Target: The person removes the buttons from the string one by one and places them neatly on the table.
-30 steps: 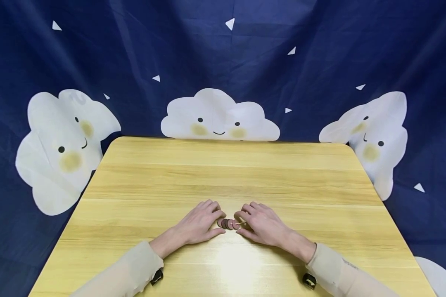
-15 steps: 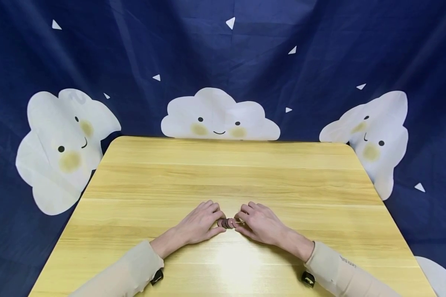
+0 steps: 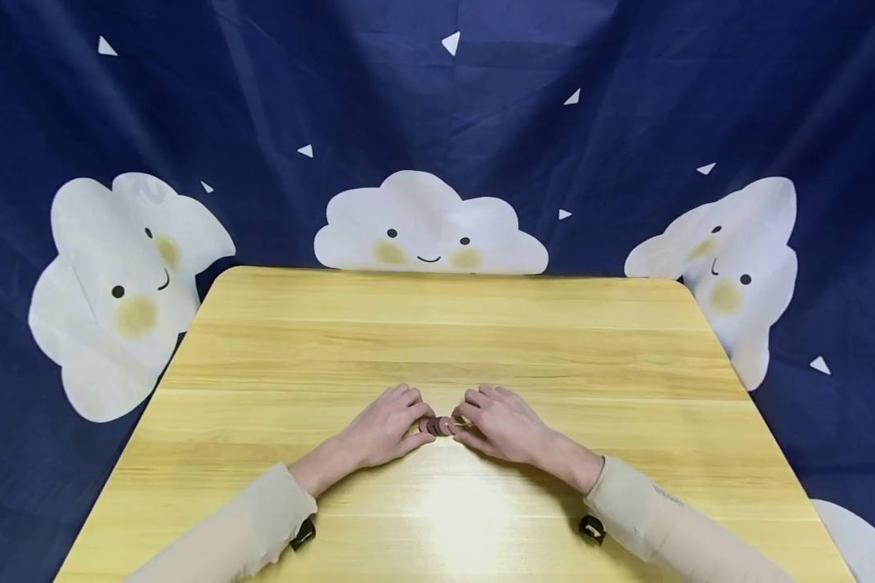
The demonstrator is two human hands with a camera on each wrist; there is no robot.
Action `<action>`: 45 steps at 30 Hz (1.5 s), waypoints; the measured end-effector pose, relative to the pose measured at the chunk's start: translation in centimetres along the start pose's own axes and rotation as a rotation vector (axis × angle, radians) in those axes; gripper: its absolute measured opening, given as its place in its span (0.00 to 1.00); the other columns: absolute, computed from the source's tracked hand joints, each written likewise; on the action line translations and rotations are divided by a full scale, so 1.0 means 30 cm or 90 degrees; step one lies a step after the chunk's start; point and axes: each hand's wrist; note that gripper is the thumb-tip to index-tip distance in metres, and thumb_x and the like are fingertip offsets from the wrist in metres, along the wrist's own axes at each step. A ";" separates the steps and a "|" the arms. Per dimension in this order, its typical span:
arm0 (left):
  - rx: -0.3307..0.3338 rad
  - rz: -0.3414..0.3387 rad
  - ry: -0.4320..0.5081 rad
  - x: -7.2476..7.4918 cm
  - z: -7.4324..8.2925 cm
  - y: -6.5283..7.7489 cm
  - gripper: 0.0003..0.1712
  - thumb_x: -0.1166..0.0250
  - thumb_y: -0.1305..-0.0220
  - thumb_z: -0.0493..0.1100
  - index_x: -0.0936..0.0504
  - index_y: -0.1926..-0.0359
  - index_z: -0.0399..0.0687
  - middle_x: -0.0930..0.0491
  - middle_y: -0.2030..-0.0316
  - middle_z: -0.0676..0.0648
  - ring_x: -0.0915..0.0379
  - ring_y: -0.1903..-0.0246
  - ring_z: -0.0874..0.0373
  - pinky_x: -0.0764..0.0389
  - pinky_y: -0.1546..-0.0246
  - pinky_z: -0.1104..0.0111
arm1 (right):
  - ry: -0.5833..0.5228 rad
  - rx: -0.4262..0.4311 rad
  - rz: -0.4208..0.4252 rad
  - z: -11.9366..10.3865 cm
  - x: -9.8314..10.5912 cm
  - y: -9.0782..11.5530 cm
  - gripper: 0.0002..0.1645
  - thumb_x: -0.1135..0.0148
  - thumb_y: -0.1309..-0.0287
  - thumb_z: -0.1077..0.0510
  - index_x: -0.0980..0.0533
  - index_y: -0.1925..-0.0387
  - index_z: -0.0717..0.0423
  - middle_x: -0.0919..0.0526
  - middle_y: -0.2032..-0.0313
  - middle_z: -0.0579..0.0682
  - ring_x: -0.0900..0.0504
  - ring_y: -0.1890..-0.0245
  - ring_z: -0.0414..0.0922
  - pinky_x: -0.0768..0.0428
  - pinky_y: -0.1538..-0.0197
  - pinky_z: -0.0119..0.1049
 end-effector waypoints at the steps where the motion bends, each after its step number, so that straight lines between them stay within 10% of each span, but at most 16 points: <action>1: 0.000 0.002 0.002 0.001 -0.005 -0.002 0.15 0.29 0.31 0.57 0.14 0.53 0.53 0.21 0.60 0.55 0.30 0.58 0.60 0.24 0.51 0.63 | -0.001 -0.001 -0.004 0.003 0.000 -0.006 0.17 0.29 0.36 0.40 0.15 0.55 0.46 0.15 0.62 0.41 0.18 0.63 0.39 0.16 0.56 0.36; 45: 0.089 0.006 0.073 0.019 -0.166 -0.131 0.17 0.30 0.29 0.53 0.13 0.48 0.48 0.18 0.56 0.51 0.28 0.55 0.56 0.25 0.50 0.59 | -0.086 -0.079 -0.067 0.155 -0.047 -0.171 0.18 0.33 0.31 0.41 0.15 0.49 0.46 0.16 0.60 0.42 0.24 0.65 0.38 0.20 0.56 0.36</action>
Point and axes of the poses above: each hand's wrist, its own y-axis away from the middle knuckle, its own x-axis out of the back of the hand, z = x × y
